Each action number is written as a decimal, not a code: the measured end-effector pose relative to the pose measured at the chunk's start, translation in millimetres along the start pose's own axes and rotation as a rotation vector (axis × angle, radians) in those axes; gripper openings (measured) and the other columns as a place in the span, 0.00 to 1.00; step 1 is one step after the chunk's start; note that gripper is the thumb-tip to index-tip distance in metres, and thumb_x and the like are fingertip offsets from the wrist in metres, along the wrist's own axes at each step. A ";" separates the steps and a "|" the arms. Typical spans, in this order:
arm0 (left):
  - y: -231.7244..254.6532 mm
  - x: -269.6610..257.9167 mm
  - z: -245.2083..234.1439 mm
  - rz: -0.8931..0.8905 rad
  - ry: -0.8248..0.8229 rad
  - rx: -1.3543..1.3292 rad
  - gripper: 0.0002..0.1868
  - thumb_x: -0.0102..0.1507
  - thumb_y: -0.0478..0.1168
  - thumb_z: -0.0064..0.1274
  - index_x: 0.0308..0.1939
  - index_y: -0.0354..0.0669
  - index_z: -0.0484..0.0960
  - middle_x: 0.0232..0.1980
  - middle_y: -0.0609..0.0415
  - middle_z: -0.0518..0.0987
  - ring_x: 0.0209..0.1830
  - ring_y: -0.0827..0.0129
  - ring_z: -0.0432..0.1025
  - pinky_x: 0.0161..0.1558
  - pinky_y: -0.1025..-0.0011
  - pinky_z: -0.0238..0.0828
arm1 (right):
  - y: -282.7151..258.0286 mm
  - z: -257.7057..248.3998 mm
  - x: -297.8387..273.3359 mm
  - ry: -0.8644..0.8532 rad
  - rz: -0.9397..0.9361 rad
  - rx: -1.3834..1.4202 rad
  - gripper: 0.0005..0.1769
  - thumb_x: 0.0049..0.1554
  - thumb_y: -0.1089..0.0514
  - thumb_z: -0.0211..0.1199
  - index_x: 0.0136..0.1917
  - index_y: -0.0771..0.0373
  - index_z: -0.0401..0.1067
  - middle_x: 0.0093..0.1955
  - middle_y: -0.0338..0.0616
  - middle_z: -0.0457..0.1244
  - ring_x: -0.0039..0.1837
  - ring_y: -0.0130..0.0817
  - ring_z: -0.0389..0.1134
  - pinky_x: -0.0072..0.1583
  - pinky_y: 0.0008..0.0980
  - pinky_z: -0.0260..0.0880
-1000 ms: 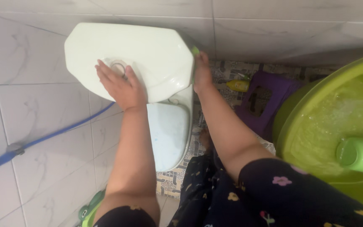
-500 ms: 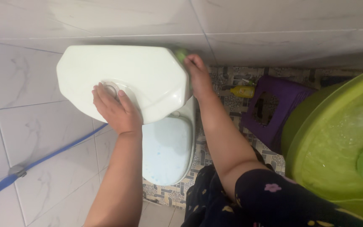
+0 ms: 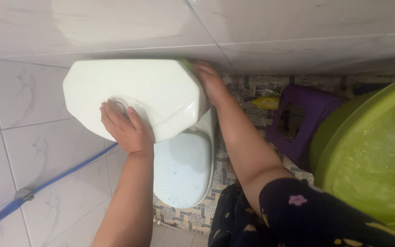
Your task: The person applies blue toilet cleaner to the toilet seat and tank, then uses a green sponge to wipe the tank, seat, and lid. They briefly leave the bathroom to place the cleaner bottle in a trash bin, return, and continue wiping the toilet surfaces.
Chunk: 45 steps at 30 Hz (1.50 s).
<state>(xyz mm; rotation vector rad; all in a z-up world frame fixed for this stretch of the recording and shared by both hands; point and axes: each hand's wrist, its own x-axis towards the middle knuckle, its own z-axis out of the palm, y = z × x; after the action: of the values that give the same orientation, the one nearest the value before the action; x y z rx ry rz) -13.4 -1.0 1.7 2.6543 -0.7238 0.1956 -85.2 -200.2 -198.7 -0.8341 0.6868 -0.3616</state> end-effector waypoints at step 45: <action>-4.3 3.0 4.3 -0.022 0.038 0.005 0.31 0.73 0.46 0.45 0.75 0.30 0.60 0.78 0.30 0.57 0.80 0.38 0.50 0.78 0.44 0.44 | -65.6 75.1 -199.6 0.340 0.183 0.000 0.28 0.66 0.53 0.43 0.76 0.66 0.55 0.78 0.48 0.51 0.77 0.44 0.57 0.74 0.37 0.61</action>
<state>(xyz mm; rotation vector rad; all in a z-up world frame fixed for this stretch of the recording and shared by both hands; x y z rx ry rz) -8.5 -0.7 -3.0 2.6542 -0.6831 0.2419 -181.7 -91.1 -29.6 -0.7094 1.0717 -0.3407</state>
